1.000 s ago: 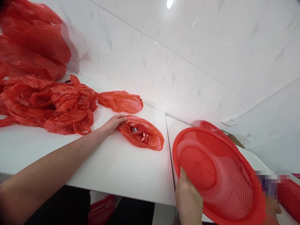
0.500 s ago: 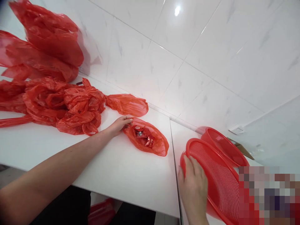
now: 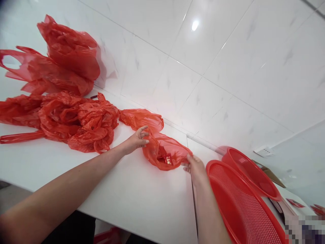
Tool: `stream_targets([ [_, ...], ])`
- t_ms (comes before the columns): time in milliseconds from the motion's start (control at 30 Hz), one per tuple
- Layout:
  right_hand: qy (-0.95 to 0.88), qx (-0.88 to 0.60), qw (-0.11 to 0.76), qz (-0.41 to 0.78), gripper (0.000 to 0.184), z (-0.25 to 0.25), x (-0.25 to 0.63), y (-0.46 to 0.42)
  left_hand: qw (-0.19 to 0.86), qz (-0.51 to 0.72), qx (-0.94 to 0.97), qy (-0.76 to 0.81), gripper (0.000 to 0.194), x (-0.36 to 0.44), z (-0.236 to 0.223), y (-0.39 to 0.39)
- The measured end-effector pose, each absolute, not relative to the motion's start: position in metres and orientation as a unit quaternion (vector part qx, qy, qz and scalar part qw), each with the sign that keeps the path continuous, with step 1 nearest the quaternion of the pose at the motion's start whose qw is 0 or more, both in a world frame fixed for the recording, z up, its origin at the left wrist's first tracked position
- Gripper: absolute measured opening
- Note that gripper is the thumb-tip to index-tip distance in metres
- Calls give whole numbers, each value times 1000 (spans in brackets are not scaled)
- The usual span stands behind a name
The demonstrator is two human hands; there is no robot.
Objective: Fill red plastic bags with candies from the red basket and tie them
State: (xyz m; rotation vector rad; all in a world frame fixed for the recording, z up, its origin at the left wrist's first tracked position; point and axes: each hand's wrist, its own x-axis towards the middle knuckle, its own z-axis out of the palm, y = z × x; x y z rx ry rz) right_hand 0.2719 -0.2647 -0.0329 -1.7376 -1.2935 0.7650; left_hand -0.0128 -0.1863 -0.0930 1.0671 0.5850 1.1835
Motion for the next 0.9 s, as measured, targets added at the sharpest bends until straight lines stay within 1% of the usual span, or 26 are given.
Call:
stream_targets([
  [33,-500,-624,485,353,30,-18,272,-261,653,519,485,263,87,-13,-94,-186],
  [67,-483,-568,539,392,30,-5,273,-259,643,516,499,268,85,-14,-95,-185],
  [133,-450,-504,601,428,30,13,274,-255,628,511,520,273,83,-14,-95,-185],
  [233,-429,-522,611,414,27,12,276,-253,613,507,535,285,82,-13,-95,-187],
  [333,-411,-515,636,401,25,-9,275,-256,569,524,522,360,82,-9,-97,-188],
  [400,-396,-494,673,382,25,-27,274,-261,530,535,510,415,87,-5,-100,-188],
  [467,-382,-488,705,345,27,-46,272,-267,513,534,511,436,97,-1,-104,-188],
  [533,-383,-511,711,294,39,-65,270,-272,519,525,524,425,110,3,-107,-189],
  [600,-391,-557,690,245,60,-83,269,-274,534,514,535,406,119,6,-109,-191],
  [633,-386,-581,679,229,71,-91,268,-274,540,508,540,398,118,7,-109,-192],
  [667,-374,-599,673,221,81,-97,267,-272,543,503,546,392,113,9,-110,-193],
  [700,-360,-610,671,221,89,-101,266,-268,545,497,554,386,103,10,-110,-195],
  [767,-345,-605,675,243,92,-102,262,-259,542,484,575,377,68,12,-108,-197],
  [800,-350,-595,674,264,88,-99,259,-254,541,482,583,369,49,13,-107,-197],
  [833,-364,-582,665,295,80,-94,257,-249,546,486,583,355,35,13,-104,-197],
  [867,-380,-565,652,333,69,-88,254,-244,558,500,572,335,25,12,-101,-197],
  [900,-392,-543,643,373,58,-80,252,-241,577,520,550,307,21,11,-97,-197],
])
